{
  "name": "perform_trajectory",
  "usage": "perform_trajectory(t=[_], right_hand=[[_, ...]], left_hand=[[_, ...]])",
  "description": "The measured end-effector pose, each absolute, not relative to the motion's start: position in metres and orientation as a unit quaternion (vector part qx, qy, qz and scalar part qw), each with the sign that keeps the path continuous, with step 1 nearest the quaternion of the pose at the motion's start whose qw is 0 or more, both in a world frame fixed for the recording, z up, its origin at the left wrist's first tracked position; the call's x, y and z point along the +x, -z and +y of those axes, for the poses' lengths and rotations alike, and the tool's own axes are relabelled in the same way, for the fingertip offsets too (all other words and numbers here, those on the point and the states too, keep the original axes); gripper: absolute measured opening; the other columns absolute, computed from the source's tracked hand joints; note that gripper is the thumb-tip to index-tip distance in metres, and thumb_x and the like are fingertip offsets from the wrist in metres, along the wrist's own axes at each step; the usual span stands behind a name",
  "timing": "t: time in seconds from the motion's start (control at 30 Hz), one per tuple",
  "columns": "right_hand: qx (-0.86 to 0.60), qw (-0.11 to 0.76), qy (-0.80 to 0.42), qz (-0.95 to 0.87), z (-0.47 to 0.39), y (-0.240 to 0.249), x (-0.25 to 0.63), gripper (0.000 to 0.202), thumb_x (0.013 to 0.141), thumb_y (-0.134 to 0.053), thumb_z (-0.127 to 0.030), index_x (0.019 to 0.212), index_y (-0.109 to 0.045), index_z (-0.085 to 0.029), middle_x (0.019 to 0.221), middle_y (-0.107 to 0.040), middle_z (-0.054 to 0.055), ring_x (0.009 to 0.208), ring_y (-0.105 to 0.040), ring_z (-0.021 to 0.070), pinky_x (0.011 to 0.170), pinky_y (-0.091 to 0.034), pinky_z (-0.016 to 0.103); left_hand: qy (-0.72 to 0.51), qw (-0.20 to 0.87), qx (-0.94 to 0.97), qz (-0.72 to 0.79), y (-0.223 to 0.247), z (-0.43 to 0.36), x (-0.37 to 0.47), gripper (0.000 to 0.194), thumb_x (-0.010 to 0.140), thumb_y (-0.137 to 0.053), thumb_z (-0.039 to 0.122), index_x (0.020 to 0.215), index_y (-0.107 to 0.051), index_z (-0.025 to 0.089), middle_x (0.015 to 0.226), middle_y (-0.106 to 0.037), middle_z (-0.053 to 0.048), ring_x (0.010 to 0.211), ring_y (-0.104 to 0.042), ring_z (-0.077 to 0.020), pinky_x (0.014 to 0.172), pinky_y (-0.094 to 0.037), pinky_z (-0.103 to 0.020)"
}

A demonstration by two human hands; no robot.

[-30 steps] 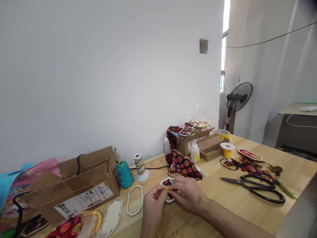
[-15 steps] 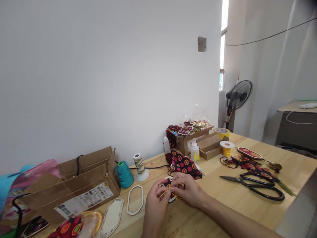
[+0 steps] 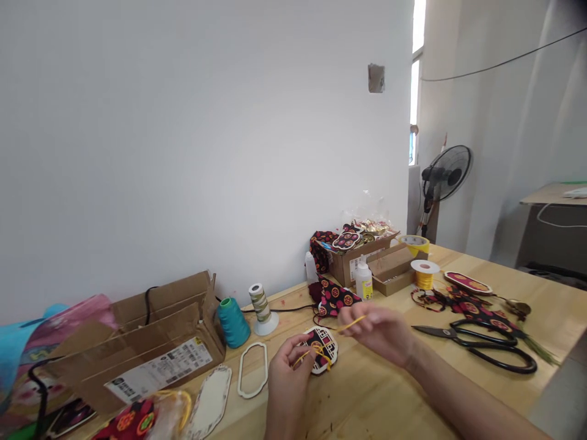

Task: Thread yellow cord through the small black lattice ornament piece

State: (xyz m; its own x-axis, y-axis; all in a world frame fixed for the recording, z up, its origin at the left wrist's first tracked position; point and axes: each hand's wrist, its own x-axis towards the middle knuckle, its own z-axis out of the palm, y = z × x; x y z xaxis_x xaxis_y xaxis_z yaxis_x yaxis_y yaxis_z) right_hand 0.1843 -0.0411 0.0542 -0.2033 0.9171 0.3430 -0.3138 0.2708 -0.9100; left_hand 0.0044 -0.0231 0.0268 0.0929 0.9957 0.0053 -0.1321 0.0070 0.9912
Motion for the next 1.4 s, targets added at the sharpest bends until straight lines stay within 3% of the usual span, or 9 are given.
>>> perform_trajectory(t=[0.07,0.13,0.23,0.37,0.43,0.5,0.67,1.1,1.4], right_hand=[[-0.277,0.609,-0.543,-0.507,-0.043,-0.060,0.199,0.048,0.070,-0.025,-0.059,0.040,-0.022,-0.021,0.039,-0.026,-0.004,0.042,-0.033,0.0119,0.056,-0.038,0.034],[-0.316,0.618,-0.523,-0.495,-0.042,-0.062,0.205,0.051,0.073,-0.015,-0.061,0.041,-0.020,-0.022,0.037,-0.018,-0.007,0.038,-0.026,0.0106,0.052,-0.037,0.032],[-0.403,0.567,-0.454,-0.556,-0.036,-0.057,0.191,0.045,0.074,-0.028,-0.058,0.052,-0.039,-0.021,0.046,-0.033,-0.005,0.044,-0.034,0.0106,0.051,-0.035,0.027],[-0.468,0.508,-0.382,-0.614,-0.035,-0.042,0.157,0.029,0.054,-0.065,-0.042,0.065,-0.057,-0.017,0.055,-0.046,-0.003,0.051,-0.038,0.0106,0.047,-0.028,0.023],[-0.518,0.446,-0.265,-0.680,-0.036,-0.034,0.148,0.024,0.053,-0.068,-0.035,0.066,-0.059,-0.018,0.057,-0.049,-0.003,0.052,-0.040,0.0105,0.047,-0.026,0.021],[-0.540,0.387,-0.195,-0.722,-0.037,-0.029,0.147,0.013,0.060,-0.063,-0.030,0.064,-0.061,-0.018,0.057,-0.052,-0.003,0.052,-0.042,0.0101,0.046,-0.026,0.021],[-0.515,0.378,-0.257,-0.725,-0.031,-0.020,0.154,0.018,0.071,-0.052,-0.027,0.069,-0.066,-0.017,0.055,-0.055,-0.001,0.047,-0.041,0.0090,0.042,-0.026,0.019],[-0.463,0.443,-0.412,-0.648,-0.028,-0.015,0.147,0.033,0.067,-0.055,-0.043,0.064,-0.066,-0.011,0.045,-0.048,-0.002,0.039,-0.035,0.0069,0.037,-0.024,0.018],[-0.468,0.474,-0.403,-0.627,-0.030,-0.020,0.148,0.027,0.065,-0.059,-0.037,0.062,-0.067,-0.012,0.054,-0.059,0.000,0.049,-0.046,0.0108,0.046,-0.033,0.020]], left_hand=[[-0.515,0.551,0.480,0.449,-0.026,-0.022,0.005,0.030,0.048,-0.071,0.021,0.074,-0.060,0.012,0.055,-0.067,-0.002,0.053,-0.060,-0.0139,0.051,-0.046,-0.020],[-0.519,0.552,0.475,0.448,-0.025,-0.022,0.006,0.029,0.046,-0.071,0.021,0.073,-0.061,0.012,0.054,-0.067,-0.002,0.053,-0.060,-0.0139,0.050,-0.046,-0.020],[-0.520,0.553,0.478,0.443,-0.025,-0.023,0.006,0.027,0.048,-0.070,0.020,0.072,-0.061,0.012,0.055,-0.067,-0.003,0.054,-0.061,-0.0142,0.050,-0.047,-0.021],[-0.509,0.549,0.497,0.439,-0.023,-0.022,0.005,0.024,0.050,-0.069,0.019,0.072,-0.062,0.013,0.060,-0.068,-0.004,0.059,-0.061,-0.0156,0.054,-0.047,-0.021],[-0.507,0.543,0.503,0.441,-0.022,-0.020,0.004,0.022,0.051,-0.068,0.018,0.071,-0.062,0.013,0.061,-0.069,-0.004,0.061,-0.061,-0.0164,0.054,-0.047,-0.022],[-0.507,0.535,0.511,0.441,-0.021,-0.020,0.005,0.018,0.052,-0.067,0.018,0.069,-0.062,0.013,0.062,-0.069,-0.005,0.061,-0.062,-0.0171,0.055,-0.048,-0.023],[-0.482,0.529,0.534,0.450,-0.022,-0.022,0.007,0.010,0.053,-0.065,0.019,0.061,-0.063,0.013,0.062,-0.069,-0.005,0.062,-0.062,-0.0186,0.058,-0.048,-0.026],[-0.431,0.542,0.530,0.489,-0.019,-0.021,0.005,0.022,0.048,-0.068,0.022,0.065,-0.067,0.009,0.063,-0.071,-0.008,0.059,-0.060,-0.0192,0.058,-0.045,-0.028],[-0.422,0.548,0.539,0.480,-0.021,-0.021,0.003,0.018,0.051,-0.067,0.024,0.061,-0.068,0.010,0.058,-0.070,-0.006,0.055,-0.057,-0.0161,0.056,-0.042,-0.025]])
